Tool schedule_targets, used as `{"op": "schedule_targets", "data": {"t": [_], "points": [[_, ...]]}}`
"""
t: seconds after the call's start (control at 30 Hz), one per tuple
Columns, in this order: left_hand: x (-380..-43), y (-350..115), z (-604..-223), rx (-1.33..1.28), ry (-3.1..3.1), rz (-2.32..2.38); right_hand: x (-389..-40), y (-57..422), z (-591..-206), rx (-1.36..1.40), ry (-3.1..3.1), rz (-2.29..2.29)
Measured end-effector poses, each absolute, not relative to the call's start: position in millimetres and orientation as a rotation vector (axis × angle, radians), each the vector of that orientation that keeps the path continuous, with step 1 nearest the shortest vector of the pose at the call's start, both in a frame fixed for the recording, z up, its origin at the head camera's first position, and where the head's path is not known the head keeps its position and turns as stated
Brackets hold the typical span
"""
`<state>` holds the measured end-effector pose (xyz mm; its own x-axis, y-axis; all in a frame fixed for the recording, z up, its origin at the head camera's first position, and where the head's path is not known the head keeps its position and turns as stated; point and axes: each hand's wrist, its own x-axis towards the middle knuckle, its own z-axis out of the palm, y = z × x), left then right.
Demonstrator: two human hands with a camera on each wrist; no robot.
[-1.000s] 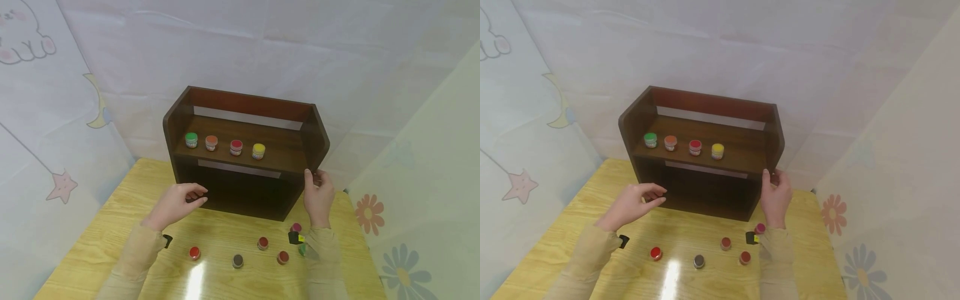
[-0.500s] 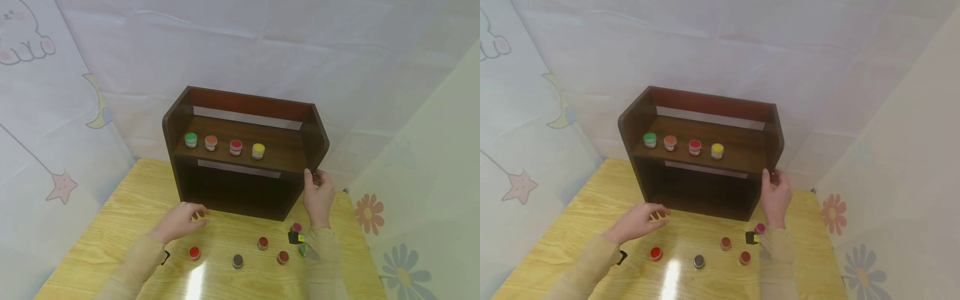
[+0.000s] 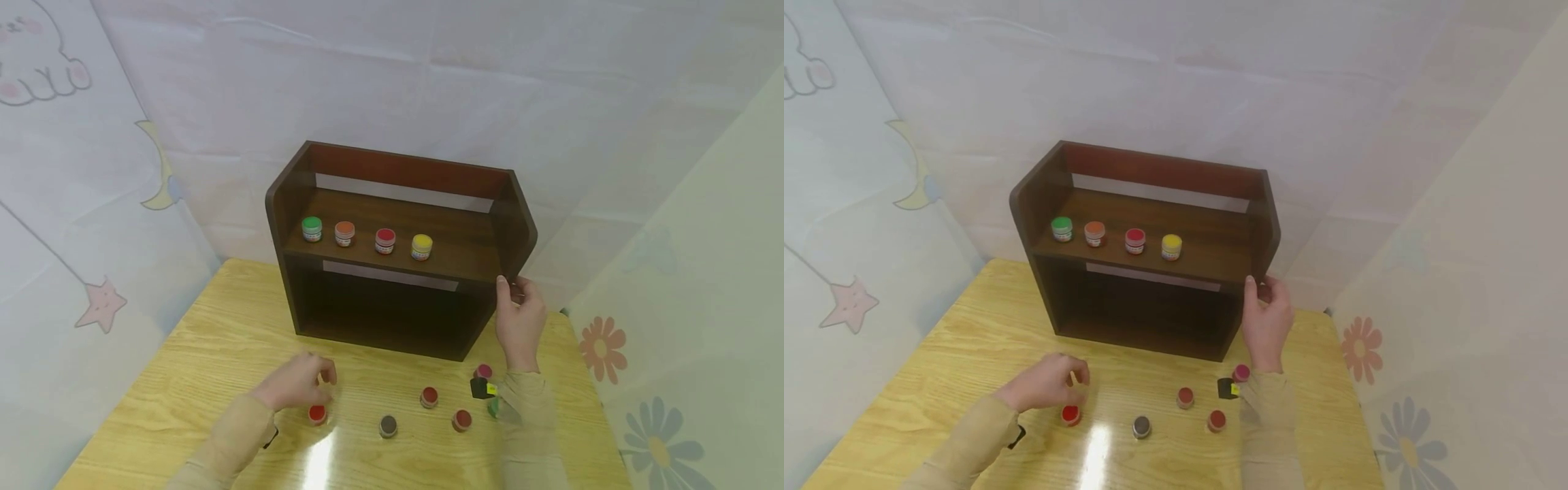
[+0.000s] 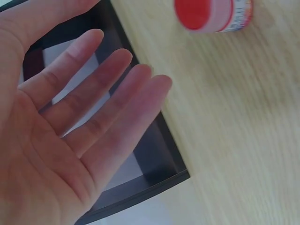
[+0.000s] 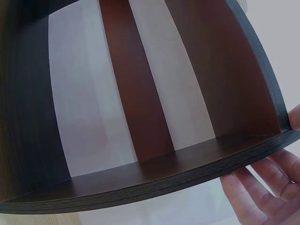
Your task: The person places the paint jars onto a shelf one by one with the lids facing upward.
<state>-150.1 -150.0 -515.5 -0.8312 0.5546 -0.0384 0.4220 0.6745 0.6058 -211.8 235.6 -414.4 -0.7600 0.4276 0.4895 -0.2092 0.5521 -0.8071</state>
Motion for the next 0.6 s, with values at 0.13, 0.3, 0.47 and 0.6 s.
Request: {"op": "schedule_targets", "data": {"t": [0.13, 0.3, 0.47, 0.6], "points": [[-145, -151, -523, 0.762, 2.633, 0.864, -212, 235, -414, -0.177, -2.113, 1.225], [-141, -150, -538, 0.759, 2.567, 0.899, -212, 234, -414, -0.173, -2.111, 1.229], [-140, -148, -548, 0.831, 2.544, 0.927, -211, 234, -414, -0.168, -2.112, 1.227], [-138, -144, -550, 0.916, 2.544, 0.937, -211, 234, -414, -0.171, -2.110, 1.227]]}}
